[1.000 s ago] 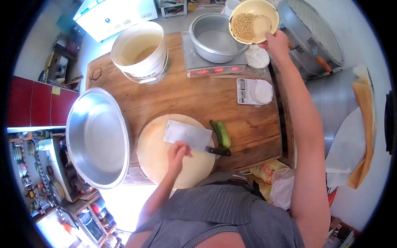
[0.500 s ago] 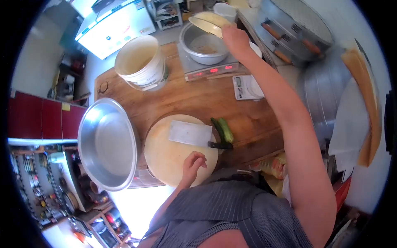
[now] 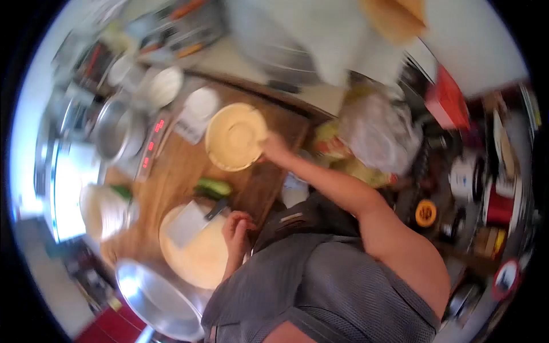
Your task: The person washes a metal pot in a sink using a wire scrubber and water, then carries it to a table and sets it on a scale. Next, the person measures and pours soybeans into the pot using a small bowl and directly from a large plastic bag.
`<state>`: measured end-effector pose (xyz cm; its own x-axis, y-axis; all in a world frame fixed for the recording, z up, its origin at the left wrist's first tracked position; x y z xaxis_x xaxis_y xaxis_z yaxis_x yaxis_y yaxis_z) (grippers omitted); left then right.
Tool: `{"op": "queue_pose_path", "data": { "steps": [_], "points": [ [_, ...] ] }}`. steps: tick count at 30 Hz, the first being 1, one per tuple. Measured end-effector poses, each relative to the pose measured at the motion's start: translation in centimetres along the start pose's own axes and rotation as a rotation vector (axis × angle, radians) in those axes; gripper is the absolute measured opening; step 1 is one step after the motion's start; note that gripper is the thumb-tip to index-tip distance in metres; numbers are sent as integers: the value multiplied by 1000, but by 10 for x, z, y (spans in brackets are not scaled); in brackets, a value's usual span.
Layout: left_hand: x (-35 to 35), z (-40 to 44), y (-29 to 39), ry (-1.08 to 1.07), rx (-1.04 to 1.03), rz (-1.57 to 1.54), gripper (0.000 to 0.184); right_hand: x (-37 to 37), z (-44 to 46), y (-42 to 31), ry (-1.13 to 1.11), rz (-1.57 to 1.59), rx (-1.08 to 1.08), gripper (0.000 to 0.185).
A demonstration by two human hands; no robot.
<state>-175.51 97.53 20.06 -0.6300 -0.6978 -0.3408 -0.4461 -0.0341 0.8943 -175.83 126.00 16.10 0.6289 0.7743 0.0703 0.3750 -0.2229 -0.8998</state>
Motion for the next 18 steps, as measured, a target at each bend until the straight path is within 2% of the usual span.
{"op": "queue_pose_path", "data": {
  "steps": [1,3,4,5,7,8,10,12,13,15,16,18],
  "points": [
    [-15,9,7,-34,-9,11,21,2,12,35,-22,29,40,25],
    [-49,26,16,-170,-24,146,24,5,17,87,-37,73,-21,27],
    [-68,34,19,-221,-10,209,23,15,-4,69,-68,119,-22,26],
    [-88,42,21,-263,-1,270,21,18,-5,82,-50,133,-11,27],
    [-124,56,19,-333,64,390,21,27,-7,108,-203,133,-130,31],
    [-150,64,16,-394,79,406,20,37,-13,120,-190,162,-135,31],
    [-187,80,0,-504,83,458,21,62,-30,143,-318,81,-22,36],
    [-235,98,-20,-526,148,491,23,120,-53,180,-232,-296,215,38],
    [-257,109,-31,-525,194,506,25,146,-71,212,-249,-119,-53,41],
    [-300,141,-54,-587,131,634,36,228,-119,258,-152,16,-307,42],
    [-318,161,-71,-617,64,682,41,262,-135,291,47,163,-436,32],
    [-380,195,-91,-562,151,665,60,329,-171,357,537,492,-572,14]
  ]
}}
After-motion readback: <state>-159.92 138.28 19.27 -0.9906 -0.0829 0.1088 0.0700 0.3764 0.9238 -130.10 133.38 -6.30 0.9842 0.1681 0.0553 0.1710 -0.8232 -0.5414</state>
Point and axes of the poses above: each hand's wrist, its own z-axis towards the middle knuckle, its own x-axis out of the back of the hand, y = z × x, the point moved 3 cm from there along z, towards the middle knuckle, and after that the axes turned 5 degrees about -z, right-handed, at the moved point
